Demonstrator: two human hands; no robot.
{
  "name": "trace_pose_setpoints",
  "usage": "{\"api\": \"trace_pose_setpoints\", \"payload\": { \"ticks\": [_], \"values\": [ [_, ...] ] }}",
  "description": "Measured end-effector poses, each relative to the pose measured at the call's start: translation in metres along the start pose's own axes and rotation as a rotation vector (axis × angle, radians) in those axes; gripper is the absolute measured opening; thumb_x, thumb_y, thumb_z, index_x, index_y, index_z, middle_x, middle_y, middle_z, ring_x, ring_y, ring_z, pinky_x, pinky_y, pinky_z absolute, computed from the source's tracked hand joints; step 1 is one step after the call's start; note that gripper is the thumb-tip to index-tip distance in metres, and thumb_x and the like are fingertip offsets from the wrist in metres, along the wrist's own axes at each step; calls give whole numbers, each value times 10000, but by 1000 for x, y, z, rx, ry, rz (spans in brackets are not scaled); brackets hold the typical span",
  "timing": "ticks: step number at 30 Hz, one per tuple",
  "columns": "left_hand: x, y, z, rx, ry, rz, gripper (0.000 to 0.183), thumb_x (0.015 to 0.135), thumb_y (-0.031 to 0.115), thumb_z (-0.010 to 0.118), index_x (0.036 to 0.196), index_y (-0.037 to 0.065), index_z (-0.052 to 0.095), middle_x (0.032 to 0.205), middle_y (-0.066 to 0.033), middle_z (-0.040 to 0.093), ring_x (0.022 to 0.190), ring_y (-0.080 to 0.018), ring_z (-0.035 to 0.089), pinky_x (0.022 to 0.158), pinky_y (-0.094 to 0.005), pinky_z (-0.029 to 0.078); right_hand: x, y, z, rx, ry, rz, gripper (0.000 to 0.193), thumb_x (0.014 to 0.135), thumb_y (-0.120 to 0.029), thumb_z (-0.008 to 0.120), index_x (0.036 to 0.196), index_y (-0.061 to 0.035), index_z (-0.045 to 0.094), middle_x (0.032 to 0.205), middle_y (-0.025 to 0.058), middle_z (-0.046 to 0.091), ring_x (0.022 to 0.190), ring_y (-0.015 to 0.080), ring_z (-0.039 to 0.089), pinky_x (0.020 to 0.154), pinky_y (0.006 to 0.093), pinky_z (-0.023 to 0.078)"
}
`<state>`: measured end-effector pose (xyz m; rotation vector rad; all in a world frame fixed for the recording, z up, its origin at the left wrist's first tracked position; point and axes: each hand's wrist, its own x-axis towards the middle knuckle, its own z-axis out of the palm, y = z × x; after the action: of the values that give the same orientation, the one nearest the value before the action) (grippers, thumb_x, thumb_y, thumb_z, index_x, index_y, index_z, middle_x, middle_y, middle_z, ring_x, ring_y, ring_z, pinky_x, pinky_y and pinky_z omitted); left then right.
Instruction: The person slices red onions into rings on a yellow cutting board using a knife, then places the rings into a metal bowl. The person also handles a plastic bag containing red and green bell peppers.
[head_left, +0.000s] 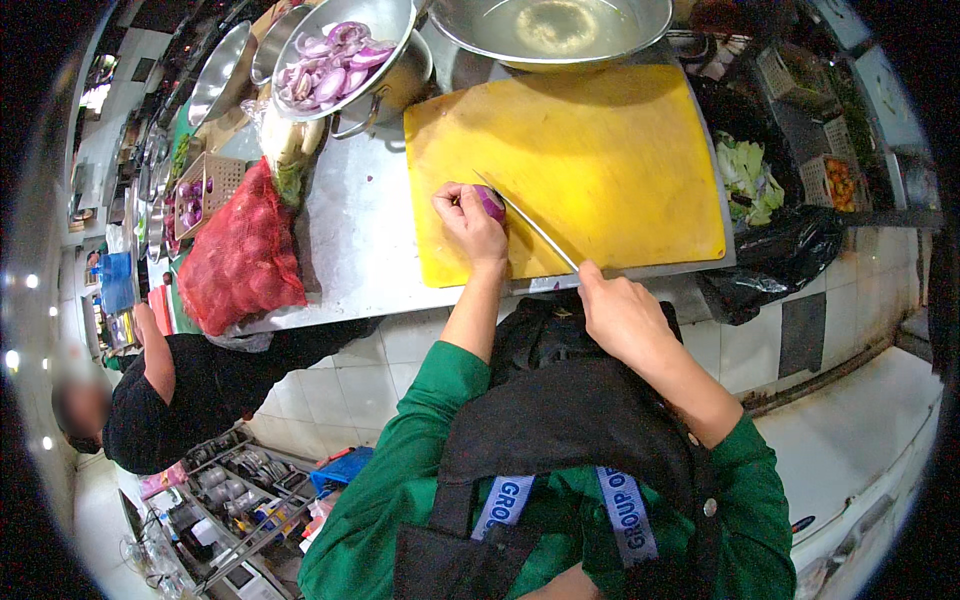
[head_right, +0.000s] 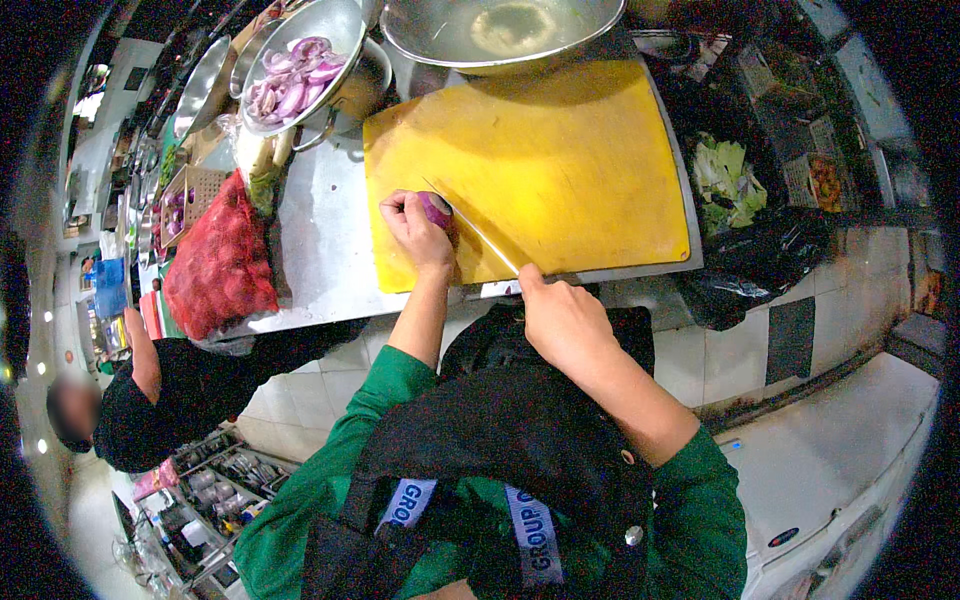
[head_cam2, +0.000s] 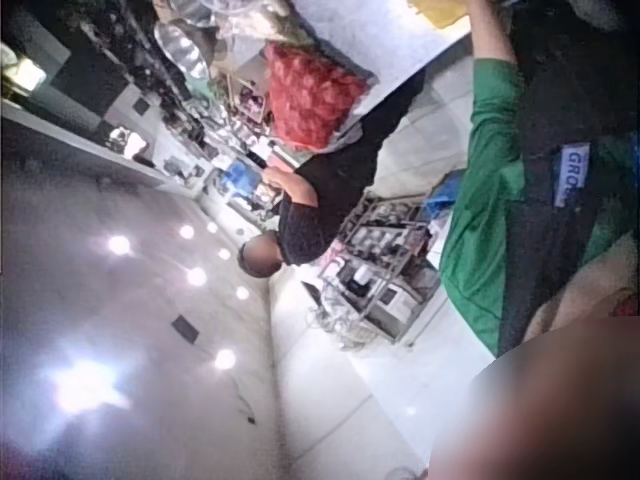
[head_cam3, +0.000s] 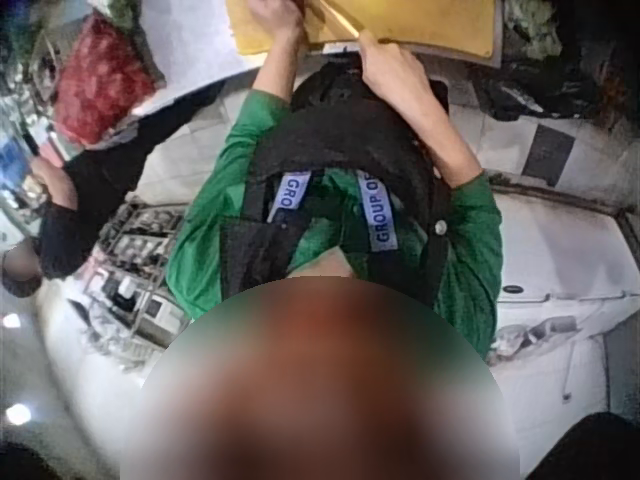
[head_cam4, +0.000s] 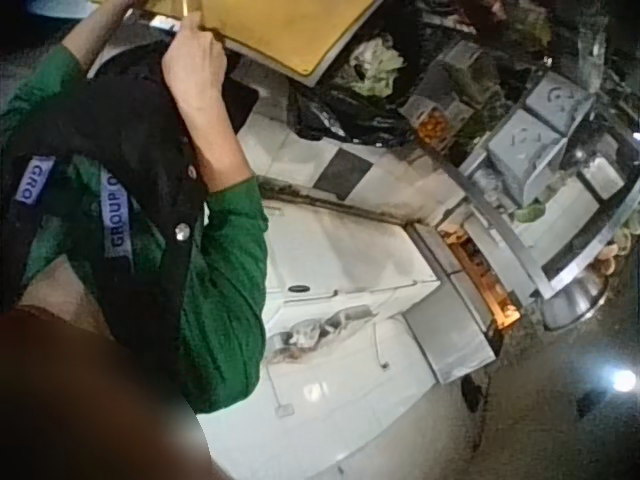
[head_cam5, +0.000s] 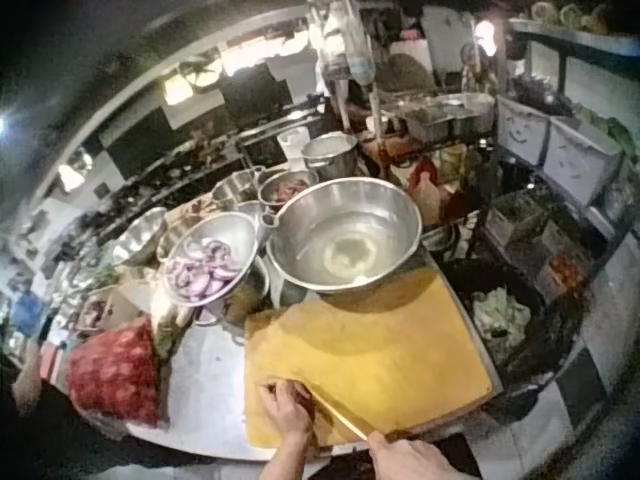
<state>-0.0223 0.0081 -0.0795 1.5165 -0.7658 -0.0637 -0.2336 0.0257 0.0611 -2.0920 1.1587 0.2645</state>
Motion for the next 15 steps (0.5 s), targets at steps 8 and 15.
{"api": "trace_pose_setpoints", "payload": {
  "ticks": [8, 15],
  "values": [
    [-8, 9, 8, -400, -88, -203, 115, 1003, 117, 442, 996, 91, 331, 865, -85, 452, 560, -146, 508, 497, -270, 448, -33, -6, -14, -29, -35, 15, 121, 908, -93, 411, 985, -7, 447, 725, 289, 642, 713, 453, 669, 630, 552, 544],
    [-10, 14, 10, -298, -74, -172, 114, 1010, 125, 429, 990, 84, 325, 873, -88, 423, 541, -155, 504, 493, -281, 458, -28, -4, -20, 15, -79, 27, 112, 905, -90, 430, 987, -14, 442, 727, 279, 646, 720, 448, 672, 624, 543, 547]
  ]
}}
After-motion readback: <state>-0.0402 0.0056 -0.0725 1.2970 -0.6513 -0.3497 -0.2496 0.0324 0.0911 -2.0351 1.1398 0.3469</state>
